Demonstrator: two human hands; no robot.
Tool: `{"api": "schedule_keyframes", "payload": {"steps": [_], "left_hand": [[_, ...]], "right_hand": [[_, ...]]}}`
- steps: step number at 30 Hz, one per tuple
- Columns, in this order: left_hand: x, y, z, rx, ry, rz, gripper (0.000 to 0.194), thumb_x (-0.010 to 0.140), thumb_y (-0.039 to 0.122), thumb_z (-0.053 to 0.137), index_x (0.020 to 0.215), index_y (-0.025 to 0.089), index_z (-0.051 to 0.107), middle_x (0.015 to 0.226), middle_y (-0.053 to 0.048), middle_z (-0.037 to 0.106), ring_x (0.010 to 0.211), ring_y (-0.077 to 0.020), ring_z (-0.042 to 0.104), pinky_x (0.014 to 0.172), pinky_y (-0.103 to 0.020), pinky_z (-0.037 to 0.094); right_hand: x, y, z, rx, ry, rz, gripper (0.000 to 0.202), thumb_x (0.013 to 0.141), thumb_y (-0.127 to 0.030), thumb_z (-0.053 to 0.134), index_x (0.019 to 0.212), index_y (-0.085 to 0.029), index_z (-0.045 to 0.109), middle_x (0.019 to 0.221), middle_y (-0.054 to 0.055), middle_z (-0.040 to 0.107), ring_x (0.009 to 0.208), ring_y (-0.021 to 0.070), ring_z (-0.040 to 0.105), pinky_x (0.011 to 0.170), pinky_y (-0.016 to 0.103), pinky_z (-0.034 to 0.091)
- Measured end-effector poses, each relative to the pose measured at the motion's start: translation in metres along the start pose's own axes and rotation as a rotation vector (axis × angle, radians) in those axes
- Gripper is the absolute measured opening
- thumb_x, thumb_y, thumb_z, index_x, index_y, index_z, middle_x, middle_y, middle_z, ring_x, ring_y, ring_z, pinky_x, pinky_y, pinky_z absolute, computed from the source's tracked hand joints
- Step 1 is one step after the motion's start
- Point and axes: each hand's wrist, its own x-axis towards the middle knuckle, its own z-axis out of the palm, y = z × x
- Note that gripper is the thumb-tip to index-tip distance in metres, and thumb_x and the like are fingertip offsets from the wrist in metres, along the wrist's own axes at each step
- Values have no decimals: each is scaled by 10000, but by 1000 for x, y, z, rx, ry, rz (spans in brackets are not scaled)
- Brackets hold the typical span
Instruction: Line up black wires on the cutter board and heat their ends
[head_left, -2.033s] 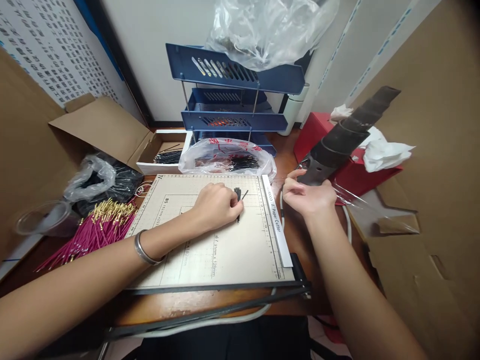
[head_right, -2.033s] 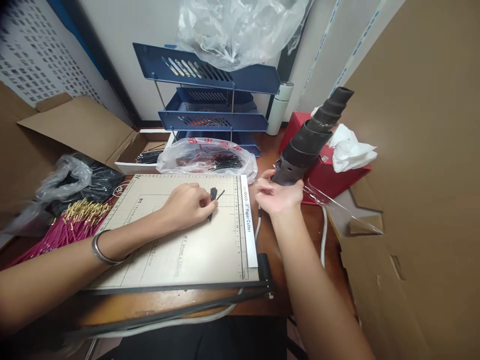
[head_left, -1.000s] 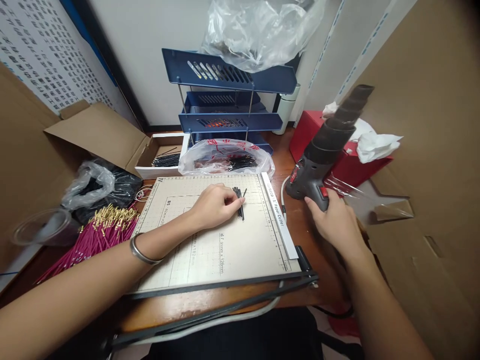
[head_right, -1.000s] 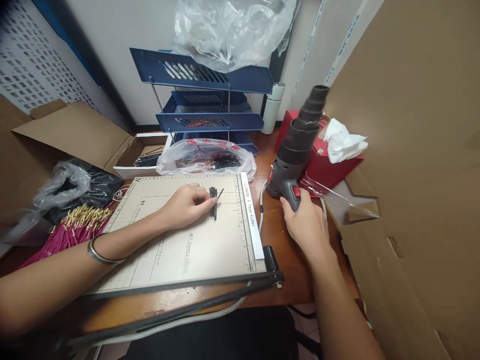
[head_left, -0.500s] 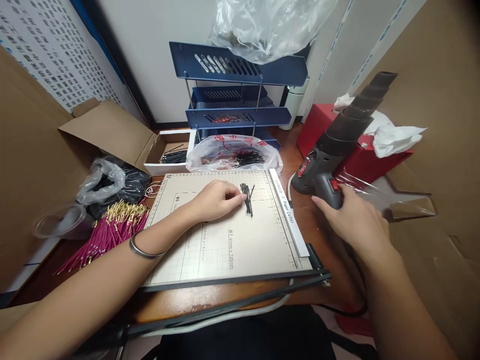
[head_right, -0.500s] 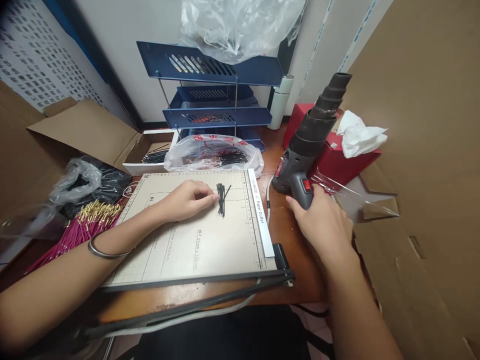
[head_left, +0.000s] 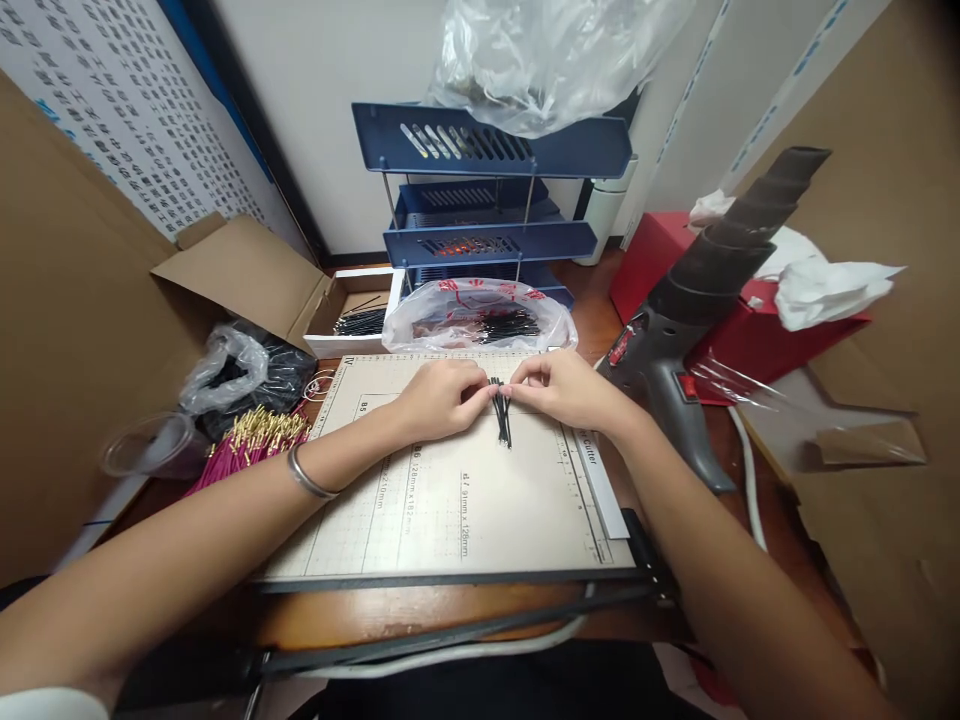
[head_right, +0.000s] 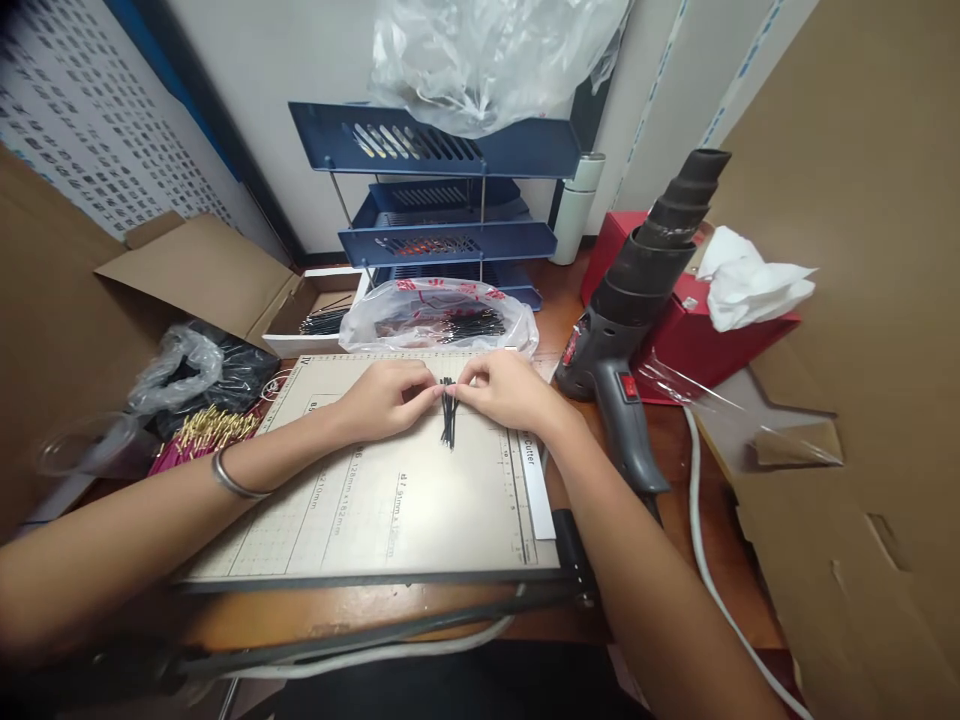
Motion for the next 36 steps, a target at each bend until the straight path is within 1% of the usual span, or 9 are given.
{"api": "schedule_keyframes", "payload": {"steps": [3, 8, 13, 16, 21, 26, 29, 34, 36], "left_hand": [[4, -5, -2, -7, -17, 75, 363, 998, 351, 493, 775, 162, 707, 744, -66, 707, 696, -176, 596, 711, -327, 431], [1, -6, -9, -90, -81, 116, 286, 960, 350, 567, 775, 174, 694, 758, -46, 713, 694, -160, 590, 705, -312, 429], [0, -4, -17, -115, -183, 80, 279, 941, 373, 623, 741, 182, 661, 759, -26, 706, 721, -160, 585, 726, -315, 412], [1, -3, -19, -120, -205, 35, 279, 934, 401, 663, 765, 180, 673, 764, -18, 706, 721, -156, 582, 717, -308, 397], [-1, -4, -15, -116, -156, 19, 266, 944, 404, 667, 798, 183, 699, 776, -18, 717, 728, -158, 596, 721, -304, 397], [-3, -3, -10, -105, -99, 10, 245, 934, 376, 667, 787, 183, 699, 767, -19, 719, 721, -160, 591, 709, -304, 391], [-3, -3, -9, -99, -89, -4, 250, 929, 392, 683, 795, 182, 702, 768, -15, 723, 722, -159, 592, 710, -304, 388], [-1, -6, -7, -106, -48, -30, 370, 914, 523, 727, 778, 181, 690, 793, -26, 738, 742, -167, 602, 722, -303, 387], [0, -7, -6, -105, -35, -39, 400, 902, 538, 739, 745, 179, 660, 765, -23, 719, 723, -163, 583, 709, -299, 371]], "right_hand": [[-4, 3, 6, 15, 12, -48, 285, 909, -422, 672, 806, -182, 784, 615, -20, 547, 630, 128, 441, 633, 295, 308], [-12, 7, 14, 28, 16, -64, 284, 889, -411, 709, 724, -182, 734, 591, -30, 508, 615, 120, 433, 629, 291, 301], [-11, 7, 18, 51, -12, -22, 351, 838, -515, 784, 732, -188, 711, 584, -52, 474, 596, 106, 390, 603, 286, 266], [-11, 8, 18, 53, -30, -27, 303, 837, -487, 783, 780, -195, 727, 628, -44, 517, 615, 109, 425, 619, 280, 295], [-11, 7, 17, 85, -54, -25, 172, 832, -369, 765, 824, -199, 740, 646, -41, 542, 616, 110, 448, 632, 278, 316], [-12, 7, 21, 45, 12, -41, 302, 855, -492, 755, 806, -197, 709, 624, -49, 518, 606, 110, 446, 626, 286, 305], [-12, 9, 25, 22, 83, -56, 336, 854, -507, 755, 754, -195, 679, 577, -58, 479, 575, 107, 417, 608, 293, 287], [-12, 13, 28, 67, 142, -129, 277, 842, -366, 726, 648, -198, 623, 543, -51, 468, 547, 107, 384, 594, 303, 274], [-11, 15, 29, 35, 151, -163, 336, 848, -341, 708, 582, -200, 557, 540, -38, 492, 564, 114, 407, 636, 315, 298]]}}
